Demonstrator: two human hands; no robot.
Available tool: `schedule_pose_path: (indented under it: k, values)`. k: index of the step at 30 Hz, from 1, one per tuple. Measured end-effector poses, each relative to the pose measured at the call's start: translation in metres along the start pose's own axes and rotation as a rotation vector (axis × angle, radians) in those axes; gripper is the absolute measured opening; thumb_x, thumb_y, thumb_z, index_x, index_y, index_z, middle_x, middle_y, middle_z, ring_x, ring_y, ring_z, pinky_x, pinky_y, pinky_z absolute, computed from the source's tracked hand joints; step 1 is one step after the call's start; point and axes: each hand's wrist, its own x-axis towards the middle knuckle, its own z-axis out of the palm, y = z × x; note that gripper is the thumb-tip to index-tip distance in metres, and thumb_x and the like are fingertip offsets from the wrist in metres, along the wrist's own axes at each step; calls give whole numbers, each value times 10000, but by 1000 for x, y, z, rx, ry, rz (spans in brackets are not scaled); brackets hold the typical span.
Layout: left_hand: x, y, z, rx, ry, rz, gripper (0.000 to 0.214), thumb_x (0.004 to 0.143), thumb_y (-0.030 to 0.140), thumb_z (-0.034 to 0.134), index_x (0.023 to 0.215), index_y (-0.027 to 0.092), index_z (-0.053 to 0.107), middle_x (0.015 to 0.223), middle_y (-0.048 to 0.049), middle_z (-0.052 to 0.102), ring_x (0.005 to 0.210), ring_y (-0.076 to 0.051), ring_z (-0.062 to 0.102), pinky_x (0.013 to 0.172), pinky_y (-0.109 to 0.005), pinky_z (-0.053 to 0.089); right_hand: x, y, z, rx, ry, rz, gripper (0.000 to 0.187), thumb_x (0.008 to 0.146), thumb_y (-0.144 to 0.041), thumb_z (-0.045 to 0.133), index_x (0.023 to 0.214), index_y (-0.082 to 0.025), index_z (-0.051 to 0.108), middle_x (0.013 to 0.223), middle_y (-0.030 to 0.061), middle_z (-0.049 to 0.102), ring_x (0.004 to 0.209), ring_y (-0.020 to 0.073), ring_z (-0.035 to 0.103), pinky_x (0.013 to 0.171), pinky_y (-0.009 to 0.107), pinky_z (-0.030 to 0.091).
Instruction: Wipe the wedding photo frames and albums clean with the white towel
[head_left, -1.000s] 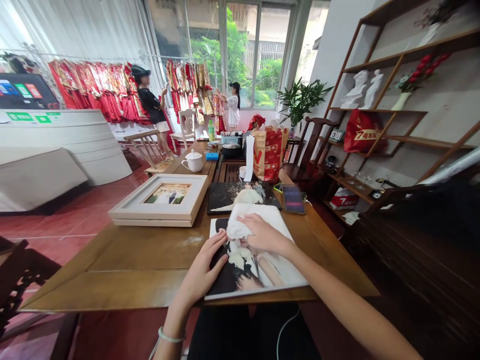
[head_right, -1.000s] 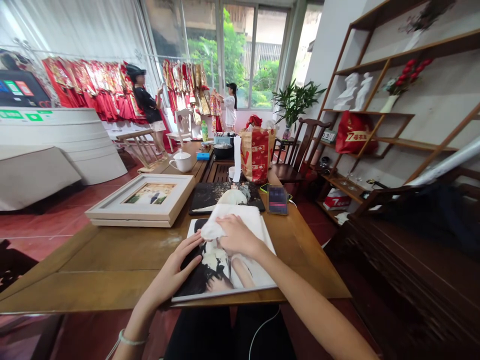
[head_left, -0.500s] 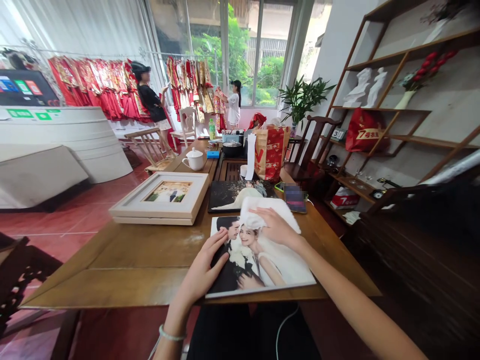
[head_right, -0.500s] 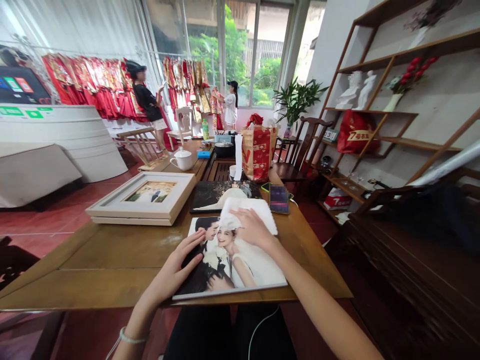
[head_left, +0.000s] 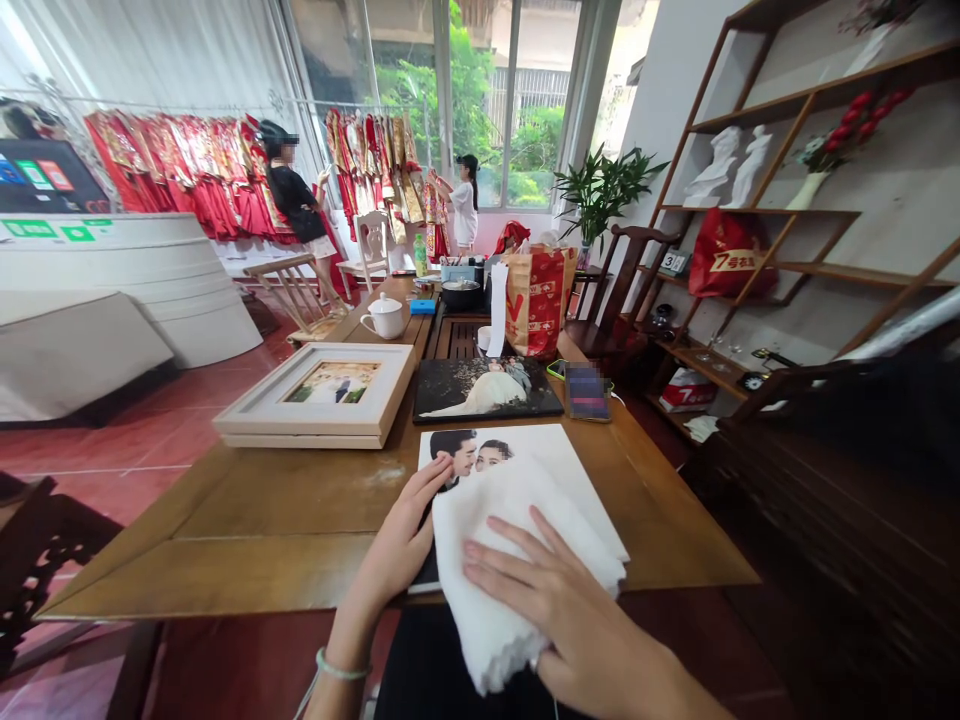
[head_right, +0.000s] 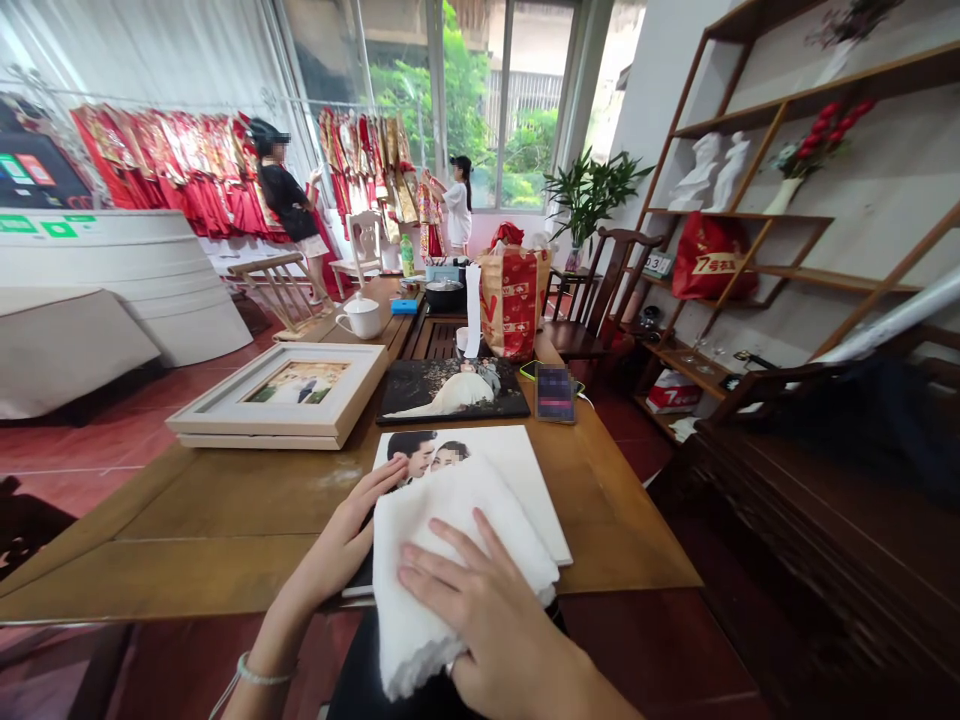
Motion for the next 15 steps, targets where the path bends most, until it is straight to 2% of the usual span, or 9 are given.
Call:
schedule_pose_path:
  k: [3,7,11,13,15]
  values:
    - [-1,0,0,12,5,-9,413,939,248,386,1336,236,499,1467,-61,421,1380,-218,340,1163,-450,236,-14,20,-11,0,15,72,976,478,-44,371,1409,-339,379,1467,-110,367,1412,158,184,1165,493,36]
    - [-2,1,-1,20,3,-17,403,946,251,387,1334,246,498,1475,-54,410,1387,-214,326,1165,-451,228,-11,75,-27,-43,116,187,941,509,-31,370,1407,-312,393,1467,-64,381,1405,181,216,1154,516,91]
    - [-2,1,-1,18,0,-22,400,950,262,388,1335,258,495,1479,-50,404,1388,-215,326,1162,-452,237,19,123,-41,-48,211,279,830,594,-47,394,1395,-263,424,1462,-2,404,1392,221,253,1136,539,128]
    - [-2,2,-1,19,0,-21,396,948,268,393,1328,256,504,1473,-51,412,1385,-218,331,1161,-451,241,39,134,-46,-70,223,291,800,620,-57,411,1396,-253,423,1459,24,411,1384,243,267,1122,562,128]
    - [-1,2,-1,21,4,-15,393,947,273,395,1322,256,511,1467,-52,422,1382,-222,337,1160,-452,244,55,134,-47,-96,221,286,787,629,-60,423,1391,-258,428,1463,29,405,1385,257,260,1111,589,103]
